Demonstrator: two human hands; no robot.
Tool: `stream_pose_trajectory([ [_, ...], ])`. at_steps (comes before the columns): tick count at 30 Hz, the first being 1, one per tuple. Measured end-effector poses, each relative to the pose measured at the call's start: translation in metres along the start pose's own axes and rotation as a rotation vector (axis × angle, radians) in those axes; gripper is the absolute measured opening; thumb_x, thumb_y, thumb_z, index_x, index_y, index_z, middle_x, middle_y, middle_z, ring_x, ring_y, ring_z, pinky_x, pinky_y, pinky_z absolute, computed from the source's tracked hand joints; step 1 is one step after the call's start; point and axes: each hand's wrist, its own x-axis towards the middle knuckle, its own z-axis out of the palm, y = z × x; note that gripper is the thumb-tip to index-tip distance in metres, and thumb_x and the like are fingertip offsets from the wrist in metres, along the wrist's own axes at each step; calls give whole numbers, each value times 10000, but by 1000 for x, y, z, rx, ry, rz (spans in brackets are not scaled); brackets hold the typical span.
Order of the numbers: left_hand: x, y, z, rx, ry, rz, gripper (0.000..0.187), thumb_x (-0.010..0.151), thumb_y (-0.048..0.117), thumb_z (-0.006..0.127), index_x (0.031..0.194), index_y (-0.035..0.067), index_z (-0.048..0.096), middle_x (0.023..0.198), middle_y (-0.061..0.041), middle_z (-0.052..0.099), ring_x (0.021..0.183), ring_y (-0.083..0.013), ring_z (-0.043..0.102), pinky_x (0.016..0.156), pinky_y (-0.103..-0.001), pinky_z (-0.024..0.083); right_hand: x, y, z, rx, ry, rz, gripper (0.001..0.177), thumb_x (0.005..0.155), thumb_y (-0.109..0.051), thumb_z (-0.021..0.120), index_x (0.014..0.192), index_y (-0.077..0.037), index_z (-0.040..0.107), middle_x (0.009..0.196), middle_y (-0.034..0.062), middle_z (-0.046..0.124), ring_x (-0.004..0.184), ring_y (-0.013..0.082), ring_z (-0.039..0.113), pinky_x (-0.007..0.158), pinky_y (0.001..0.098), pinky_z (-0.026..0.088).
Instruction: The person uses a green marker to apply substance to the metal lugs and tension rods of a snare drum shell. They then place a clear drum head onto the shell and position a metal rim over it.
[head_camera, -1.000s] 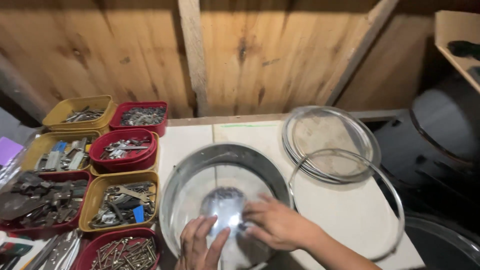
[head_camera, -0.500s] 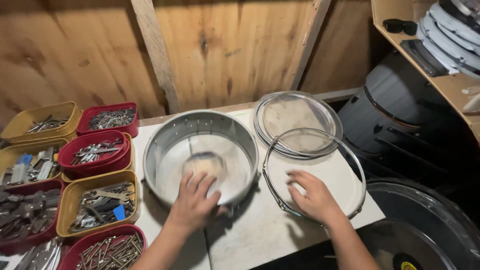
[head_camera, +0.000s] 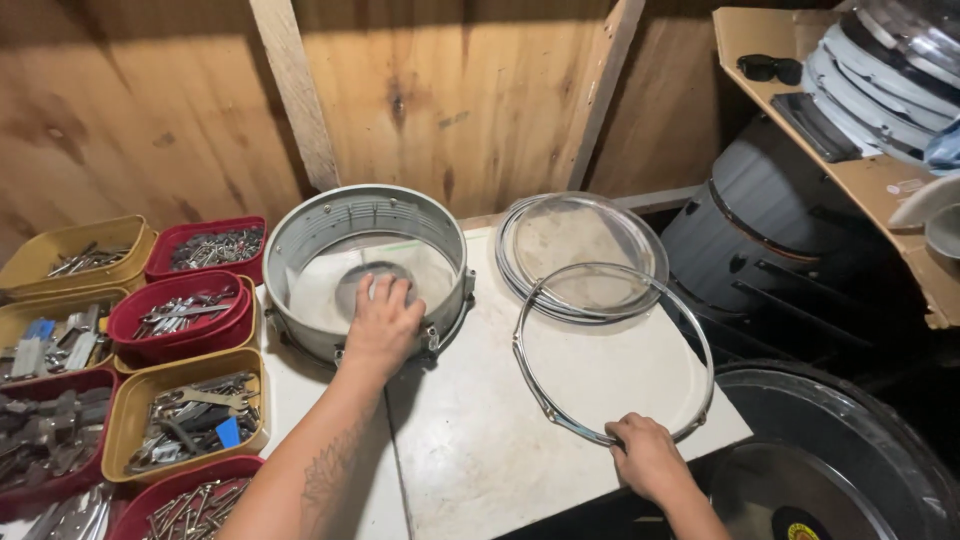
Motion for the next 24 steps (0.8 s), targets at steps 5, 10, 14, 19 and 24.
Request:
stream_pose_trajectory([
  [5,-3,16,0,15,-21,-61,172,771,136,615,916,156,707,1164,-162,650,1144,-387,565,1076,-610,367,-3,-2,-5,24,-38,-20,264,910,-258,648,1153,-207,738,1044,19,643,1063,262,636,973,407,517],
  [10,-11,41,-26,-104,23,-146,377,704,30,566,1058,57,693,1215,-274,634,1117,-438,542,1010,-654,396,-11,4,10,109,208,-186,255,888,-260,698,1111,-148,748,1026,6,684,974,244,661,891,406,550],
  [14,-25,64,-61,-255,2,-153,299,838,280,744,1049,81,673,1215,-220,624,1171,-393,546,1068,-631,381,-18,-18,-5,198,364,-259,273,856,-215,698,1112,-132,739,1038,-14,702,994,210,651,895,381,551],
  [19,-62,90,-95,-367,12,-202,291,819,267,735,1050,107,655,1193,-200,603,1162,-393,536,1061,-630,364,8,-49,-33,208,513,-524,430,697,-11,714,1111,-129,721,1018,30,684,887,262,634,841,369,529],
  [24,-112,105,-114,-448,33,-343,266,835,248,697,1045,91,653,1132,-190,625,1046,-372,576,977,-572,428,45,-112,-61,196,450,-741,374,714,-11,671,1067,-118,736,1002,39,674,887,276,615,809,410,483],
])
